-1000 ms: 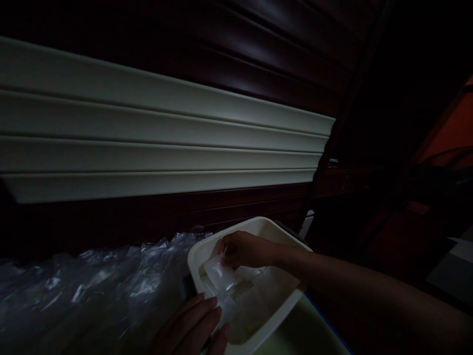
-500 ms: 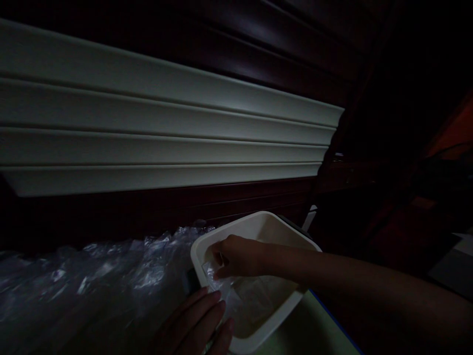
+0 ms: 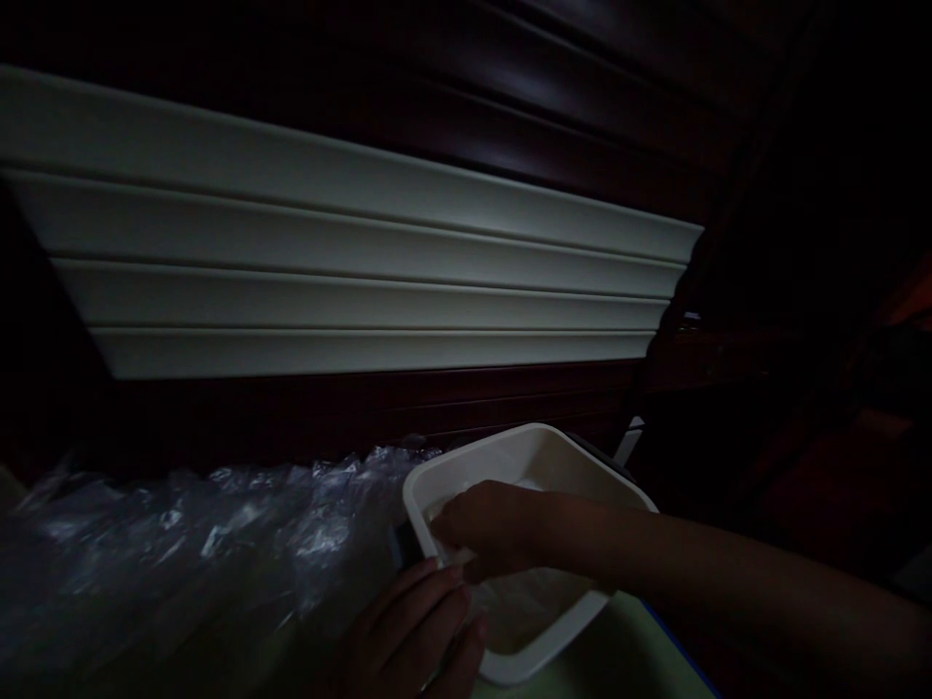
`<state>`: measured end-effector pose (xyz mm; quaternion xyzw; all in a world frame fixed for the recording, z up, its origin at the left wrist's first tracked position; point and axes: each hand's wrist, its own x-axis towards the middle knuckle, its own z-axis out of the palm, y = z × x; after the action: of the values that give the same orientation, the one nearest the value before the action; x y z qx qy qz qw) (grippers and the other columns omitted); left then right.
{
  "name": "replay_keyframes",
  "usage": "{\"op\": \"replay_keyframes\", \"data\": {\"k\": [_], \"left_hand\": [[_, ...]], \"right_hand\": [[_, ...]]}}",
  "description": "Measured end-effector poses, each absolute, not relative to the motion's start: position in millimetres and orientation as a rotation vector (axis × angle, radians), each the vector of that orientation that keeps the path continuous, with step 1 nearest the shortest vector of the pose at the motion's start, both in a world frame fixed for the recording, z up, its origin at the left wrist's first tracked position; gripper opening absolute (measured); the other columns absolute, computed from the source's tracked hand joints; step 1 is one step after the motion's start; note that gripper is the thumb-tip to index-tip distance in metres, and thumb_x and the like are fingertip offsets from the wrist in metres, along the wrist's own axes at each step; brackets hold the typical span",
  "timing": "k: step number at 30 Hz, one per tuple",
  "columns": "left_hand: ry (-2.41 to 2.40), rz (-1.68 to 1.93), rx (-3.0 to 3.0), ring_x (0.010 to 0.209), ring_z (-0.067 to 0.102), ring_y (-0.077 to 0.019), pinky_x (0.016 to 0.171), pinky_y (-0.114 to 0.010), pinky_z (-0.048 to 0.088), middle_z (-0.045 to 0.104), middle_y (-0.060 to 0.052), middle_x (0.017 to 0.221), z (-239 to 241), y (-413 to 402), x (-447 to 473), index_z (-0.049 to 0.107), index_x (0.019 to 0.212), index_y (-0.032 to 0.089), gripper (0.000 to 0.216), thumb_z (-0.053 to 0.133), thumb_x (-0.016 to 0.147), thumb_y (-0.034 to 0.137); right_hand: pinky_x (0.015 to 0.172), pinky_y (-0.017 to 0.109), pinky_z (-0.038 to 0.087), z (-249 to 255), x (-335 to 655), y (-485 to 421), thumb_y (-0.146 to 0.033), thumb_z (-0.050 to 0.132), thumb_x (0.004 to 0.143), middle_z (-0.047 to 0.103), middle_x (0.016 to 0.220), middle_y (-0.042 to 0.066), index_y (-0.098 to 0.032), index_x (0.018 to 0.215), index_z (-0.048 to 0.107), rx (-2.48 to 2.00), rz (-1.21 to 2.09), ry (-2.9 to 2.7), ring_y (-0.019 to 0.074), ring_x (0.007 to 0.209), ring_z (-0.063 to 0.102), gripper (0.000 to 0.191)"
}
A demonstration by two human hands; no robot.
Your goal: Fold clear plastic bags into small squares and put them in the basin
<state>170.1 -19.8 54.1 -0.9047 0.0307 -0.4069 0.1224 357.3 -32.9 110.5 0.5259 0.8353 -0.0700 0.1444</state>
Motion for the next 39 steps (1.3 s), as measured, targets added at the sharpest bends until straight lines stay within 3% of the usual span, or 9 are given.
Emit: {"op": "replay_keyframes", "data": {"k": [9,14,21,28,31,33,36,39], "left_hand": [[0.165,-1.58,-2.518,0.097,0.063,-0.019,0.09,-0.034,0.053,0.07,-0.008,0.088,40,-20,187,0.06,0.101,0.012,0.027,0.035,0.09,0.009],[-0.054,-1.153,-2.667,0.11,0.057,-0.0243,0.091,-0.039,0.052,0.065,-0.016,0.111,56,-28,149,0.055,0.112,0.004,0.031,0.038,0.087,0.009],[-0.505,-0.861,-2.635,0.1,0.058,-0.0252,0.087,-0.043,0.05,0.065,-0.011,0.105,27,-28,45,0.061,0.105,0.013,0.027,0.041,0.086,0.01],[-0.647,-0.613,-2.624,0.071,0.055,-0.0198,0.068,-0.035,0.048,0.059,-0.005,0.074,9,-39,-11,0.059,0.077,0.014,0.021,0.042,0.082,0.004],[-0.568,-0.481,-2.645,0.073,0.054,-0.02,0.07,-0.034,0.046,0.058,-0.004,0.074,6,-46,-11,0.058,0.075,0.015,0.01,0.051,0.081,0.01],[-0.566,-0.432,-2.633,0.075,0.055,-0.0213,0.07,-0.035,0.045,0.06,-0.005,0.077,5,-49,-10,0.059,0.078,0.015,0.006,0.054,0.082,0.015],[-0.575,-0.395,-2.618,0.076,0.055,-0.0216,0.071,-0.036,0.045,0.061,-0.005,0.078,6,-48,-12,0.06,0.079,0.014,0.007,0.056,0.083,0.018],[-0.569,-0.381,-2.623,0.074,0.056,-0.0218,0.072,-0.037,0.045,0.061,-0.005,0.076,8,-46,-14,0.061,0.08,0.014,0.008,0.056,0.083,0.019]], "right_hand": [[0.058,0.02,0.041,118,360,-33,-0.018,0.062,0.079,0.072,0.083,0.002,-0.019,0.088,0.067,1.558,-0.142,2.503,0.0162,0.073,0.066,0.01],[0.063,0.025,0.042,152,341,-40,-0.013,0.049,0.087,0.071,0.088,0.011,-0.013,0.09,0.067,1.755,0.146,2.535,0.0205,0.076,0.066,0.017],[0.073,0.031,0.042,159,276,-62,-0.021,0.043,0.093,0.064,0.096,0.012,-0.013,0.1,0.061,1.913,0.398,2.696,0.0231,0.087,0.061,0.021],[0.079,0.029,0.044,93,191,-34,-0.019,0.045,0.091,0.065,0.099,0.01,-0.013,0.107,0.06,1.657,0.167,2.946,0.02,0.091,0.061,0.022],[0.085,0.028,0.045,73,153,-10,-0.018,0.051,0.09,0.063,0.11,0.009,-0.015,0.118,0.055,1.538,0.04,3.018,0.0188,0.1,0.059,0.029],[0.088,0.035,0.046,66,133,6,-0.021,0.052,0.091,0.059,0.117,0.009,-0.016,0.122,0.051,1.485,-0.017,3.037,0.0203,0.103,0.058,0.031],[0.083,0.044,0.05,59,113,26,-0.03,0.054,0.091,0.056,0.119,0.009,-0.016,0.12,0.052,1.431,-0.086,3.008,0.0225,0.1,0.059,0.032],[0.082,0.042,0.05,49,104,36,-0.031,0.055,0.09,0.057,0.117,0.008,-0.016,0.116,0.055,1.442,-0.155,2.928,0.022,0.098,0.059,0.03]]}}
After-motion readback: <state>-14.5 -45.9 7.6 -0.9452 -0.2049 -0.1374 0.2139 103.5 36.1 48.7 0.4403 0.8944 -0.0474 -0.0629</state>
